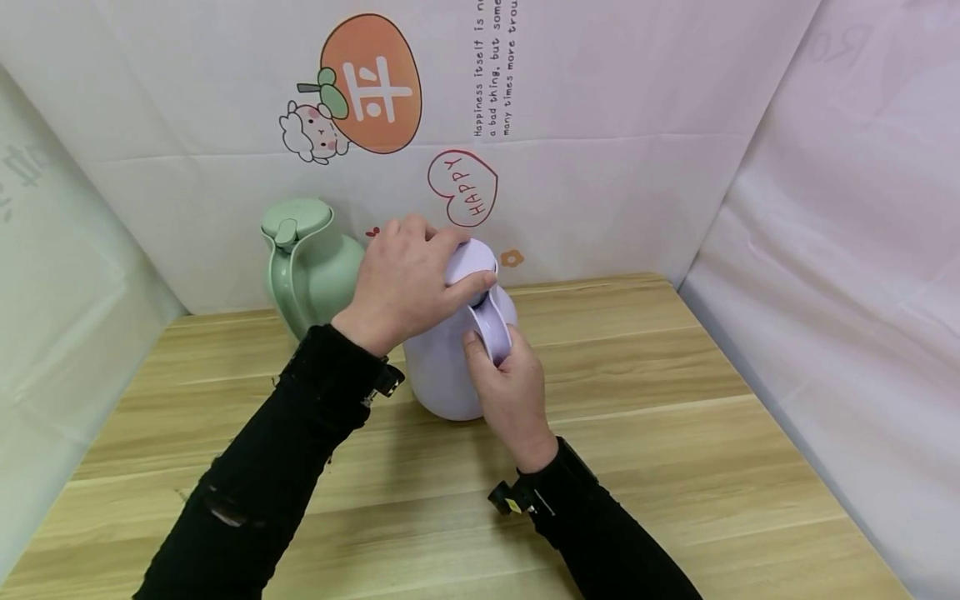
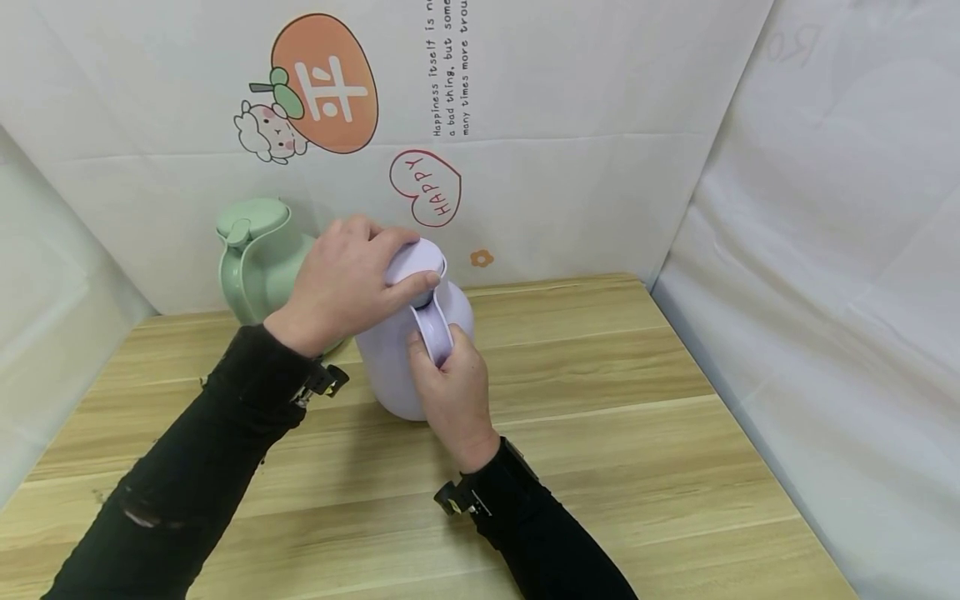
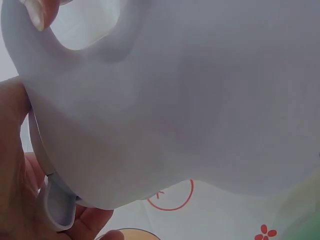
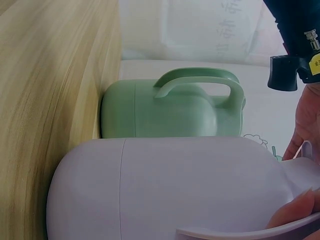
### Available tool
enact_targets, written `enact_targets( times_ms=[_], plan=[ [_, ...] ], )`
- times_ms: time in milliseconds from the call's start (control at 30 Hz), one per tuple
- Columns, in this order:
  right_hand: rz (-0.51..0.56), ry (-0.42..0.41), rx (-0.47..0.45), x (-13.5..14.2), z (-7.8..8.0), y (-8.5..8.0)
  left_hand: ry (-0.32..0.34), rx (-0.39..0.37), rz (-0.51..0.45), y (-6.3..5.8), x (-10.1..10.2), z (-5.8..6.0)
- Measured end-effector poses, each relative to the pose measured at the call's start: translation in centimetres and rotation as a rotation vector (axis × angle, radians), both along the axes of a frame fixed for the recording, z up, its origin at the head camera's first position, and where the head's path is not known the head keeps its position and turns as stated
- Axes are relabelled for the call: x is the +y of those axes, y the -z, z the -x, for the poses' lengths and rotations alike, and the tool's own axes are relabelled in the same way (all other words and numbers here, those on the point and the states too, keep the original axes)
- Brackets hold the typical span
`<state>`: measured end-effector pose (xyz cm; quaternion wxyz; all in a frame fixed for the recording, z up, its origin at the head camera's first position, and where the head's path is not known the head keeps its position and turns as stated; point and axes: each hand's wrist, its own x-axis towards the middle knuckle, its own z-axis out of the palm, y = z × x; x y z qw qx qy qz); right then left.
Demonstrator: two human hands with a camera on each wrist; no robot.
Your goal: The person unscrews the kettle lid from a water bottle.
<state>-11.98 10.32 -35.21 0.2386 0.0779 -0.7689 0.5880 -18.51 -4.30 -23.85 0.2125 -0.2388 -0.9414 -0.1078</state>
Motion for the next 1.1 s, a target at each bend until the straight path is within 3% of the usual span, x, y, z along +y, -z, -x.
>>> enact_targets(
  times_ms=[300, 500, 667, 1100],
  plan=[
    [0.007, -0.005, 0.004, 0.1, 0.0, 0.0, 0.019, -0.044, -0.001, -0.1, -0.3, -0.2],
    [0.005, -0.004, 0.007, 0.1, 0.0, 0.1, 0.118, -0.084, -0.018, -0.8, -1.0, -0.3],
    [-0.006, 0.005, 0.022, 0.1, 0.0, 0.1, 0.184, -0.108, 0.021, -1.4, -1.3, -0.5],
    [-0.006, -0.006, 0.014, 0.1, 0.0, 0.0, 0.219, -0.085, 0.051, -1.4, -1.5, -0.4]
  ],
)
